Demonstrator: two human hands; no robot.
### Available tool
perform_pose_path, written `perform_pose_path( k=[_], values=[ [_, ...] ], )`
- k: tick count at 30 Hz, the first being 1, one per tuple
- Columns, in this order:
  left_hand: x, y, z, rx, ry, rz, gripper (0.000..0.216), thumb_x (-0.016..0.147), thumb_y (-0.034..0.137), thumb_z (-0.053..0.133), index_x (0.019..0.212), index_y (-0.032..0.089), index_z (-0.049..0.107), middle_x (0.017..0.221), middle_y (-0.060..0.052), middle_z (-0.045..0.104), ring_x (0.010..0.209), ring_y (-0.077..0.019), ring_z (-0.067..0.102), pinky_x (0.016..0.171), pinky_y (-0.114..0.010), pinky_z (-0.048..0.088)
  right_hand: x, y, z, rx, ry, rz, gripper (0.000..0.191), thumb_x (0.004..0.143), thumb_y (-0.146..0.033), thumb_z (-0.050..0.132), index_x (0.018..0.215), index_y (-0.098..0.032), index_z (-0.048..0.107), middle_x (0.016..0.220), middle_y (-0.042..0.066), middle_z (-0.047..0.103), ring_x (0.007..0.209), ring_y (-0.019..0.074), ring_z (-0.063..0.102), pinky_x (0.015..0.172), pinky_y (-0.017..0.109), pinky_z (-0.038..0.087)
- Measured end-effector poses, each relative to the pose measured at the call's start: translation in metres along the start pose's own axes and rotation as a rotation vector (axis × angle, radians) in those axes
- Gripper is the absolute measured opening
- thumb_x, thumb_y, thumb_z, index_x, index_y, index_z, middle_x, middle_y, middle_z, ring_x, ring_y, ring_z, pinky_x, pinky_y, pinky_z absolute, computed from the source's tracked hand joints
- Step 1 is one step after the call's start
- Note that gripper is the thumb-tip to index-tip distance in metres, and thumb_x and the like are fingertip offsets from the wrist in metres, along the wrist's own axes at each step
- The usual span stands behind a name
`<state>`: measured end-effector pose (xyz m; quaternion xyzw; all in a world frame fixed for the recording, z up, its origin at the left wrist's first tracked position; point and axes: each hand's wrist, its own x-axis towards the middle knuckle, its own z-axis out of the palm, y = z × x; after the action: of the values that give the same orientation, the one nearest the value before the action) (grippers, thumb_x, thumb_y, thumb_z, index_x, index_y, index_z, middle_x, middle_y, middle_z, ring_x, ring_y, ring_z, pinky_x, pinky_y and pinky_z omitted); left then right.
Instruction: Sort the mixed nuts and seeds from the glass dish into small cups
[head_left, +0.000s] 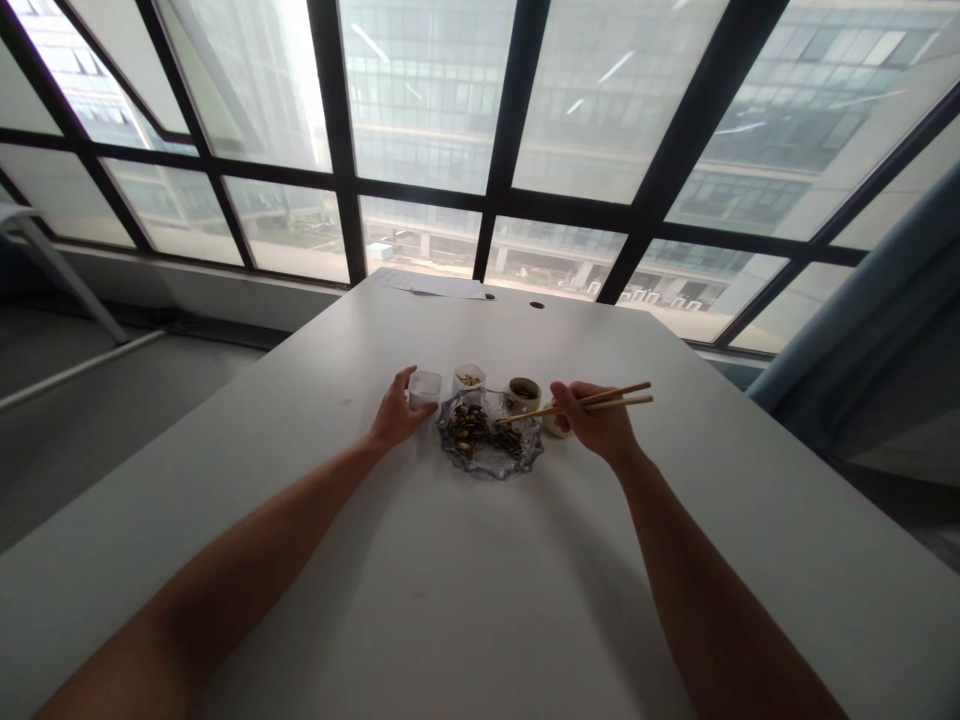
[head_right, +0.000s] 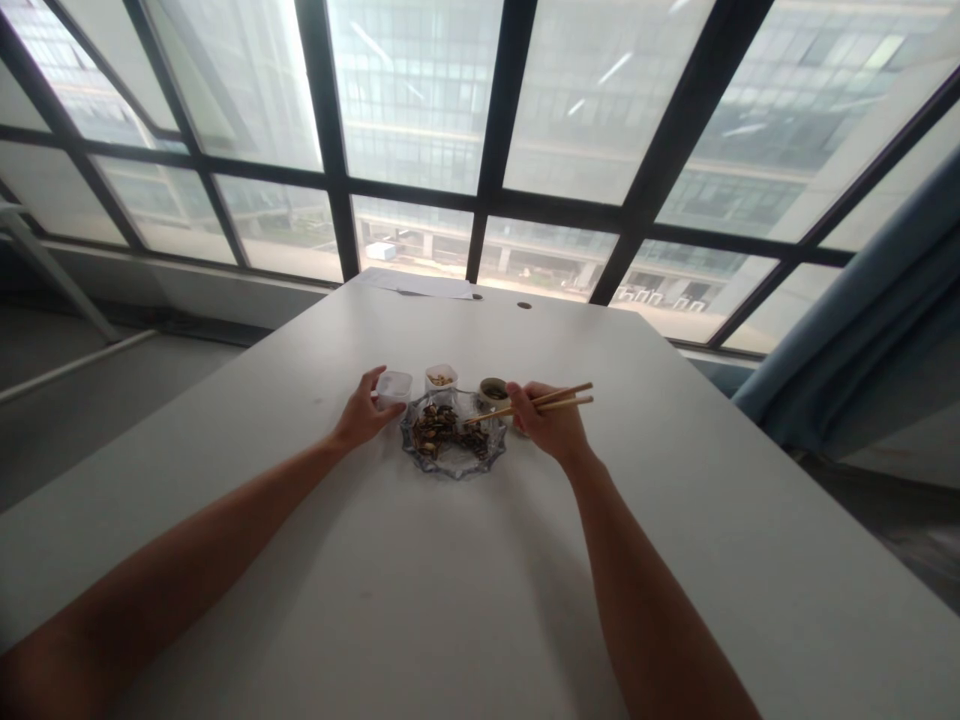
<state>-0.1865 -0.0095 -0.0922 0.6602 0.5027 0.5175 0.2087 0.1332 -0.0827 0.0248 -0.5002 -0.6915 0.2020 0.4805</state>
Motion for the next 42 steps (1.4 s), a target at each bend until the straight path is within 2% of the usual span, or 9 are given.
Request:
perform_pose_path(
  k=[4, 10, 15, 22, 28, 36, 42],
  values=[
    [-0.0002, -0.0006, 0.0006, -0.01, -0.002, -0.006, 0.081, 0.069, 0.038, 0.078, 0.141, 0.02, 0.045, 0.133, -0.016, 0.06, 0.118, -0.0303, 0.061, 0.097, -0.048, 0.051, -0.0014, -0.0053, -0.0001, -0.059, -0.08, -0.005, 0.061, 0.083, -0.073, 0.059, 0.056, -0.017, 0.063, 0.043, 0.003, 0.06, 0.037, 0.0122, 0.053, 0.036, 0.022, 0.04],
    [-0.0003, -0.0014, 0.0013, 0.009, 0.007, -0.005, 0.081, 0.068, 0.038, 0.078, 0.14, 0.021, 0.046, 0.131, -0.015, 0.061, 0.116, -0.0299, 0.061, 0.096, -0.047, 0.052, -0.0021, -0.0095, -0.0035, 0.003, -0.067, 0.021, 0.065, 0.08, -0.079, 0.055, 0.059, -0.017, 0.063, 0.039, 0.002, 0.056, 0.032, 0.0114, 0.049, 0.033, 0.021, 0.037],
    [-0.0008, 0.0009, 0.0004, 0.023, 0.01, -0.009, 0.081, 0.067, 0.037, 0.079, 0.139, 0.021, 0.047, 0.131, -0.015, 0.061, 0.117, -0.0304, 0.061, 0.095, -0.046, 0.053, -0.0023, -0.009, -0.003, -0.049, -0.145, -0.014, 0.063, 0.086, -0.073, 0.053, 0.059, -0.017, 0.062, 0.044, 0.003, 0.06, 0.038, 0.0122, 0.054, 0.037, 0.022, 0.04],
    [-0.0009, -0.0007, 0.0004, 0.002, -0.001, 0.005, 0.08, 0.068, 0.038, 0.078, 0.14, 0.021, 0.046, 0.13, -0.015, 0.061, 0.115, -0.0294, 0.062, 0.094, -0.046, 0.053, -0.0021, -0.0078, -0.0043, -0.067, -0.11, -0.029, 0.061, 0.087, -0.071, 0.053, 0.06, -0.018, 0.062, 0.045, 0.004, 0.061, 0.039, 0.0133, 0.055, 0.037, 0.023, 0.04],
    [-0.0012, 0.003, -0.0003, 0.019, 0.0, -0.009, 0.08, 0.069, 0.038, 0.077, 0.139, 0.019, 0.046, 0.131, -0.016, 0.061, 0.115, -0.0301, 0.061, 0.093, -0.045, 0.054, -0.0025, -0.0009, -0.0025, -0.055, -0.182, -0.019, 0.059, 0.089, -0.069, 0.053, 0.061, -0.018, 0.062, 0.046, 0.003, 0.061, 0.04, 0.0133, 0.056, 0.039, 0.023, 0.04],
    [-0.0003, -0.001, 0.0006, 0.004, 0.0, 0.015, 0.08, 0.069, 0.037, 0.078, 0.14, 0.02, 0.046, 0.13, -0.015, 0.061, 0.115, -0.0295, 0.062, 0.095, -0.046, 0.053, -0.002, -0.0023, -0.0034, -0.098, -0.215, -0.014, 0.06, 0.089, -0.07, 0.05, 0.063, -0.018, 0.063, 0.046, 0.002, 0.061, 0.04, 0.013, 0.056, 0.039, 0.022, 0.041],
    [0.0, -0.0038, 0.0012, 0.002, 0.002, 0.024, 0.079, 0.07, 0.036, 0.079, 0.14, 0.019, 0.047, 0.128, -0.016, 0.062, 0.114, -0.0297, 0.063, 0.095, -0.046, 0.053, -0.0014, -0.0038, -0.0015, 0.015, -0.169, 0.045, 0.061, 0.083, -0.074, 0.057, 0.061, -0.018, 0.063, 0.043, 0.002, 0.059, 0.037, 0.0119, 0.053, 0.036, 0.022, 0.04]
  ],
)
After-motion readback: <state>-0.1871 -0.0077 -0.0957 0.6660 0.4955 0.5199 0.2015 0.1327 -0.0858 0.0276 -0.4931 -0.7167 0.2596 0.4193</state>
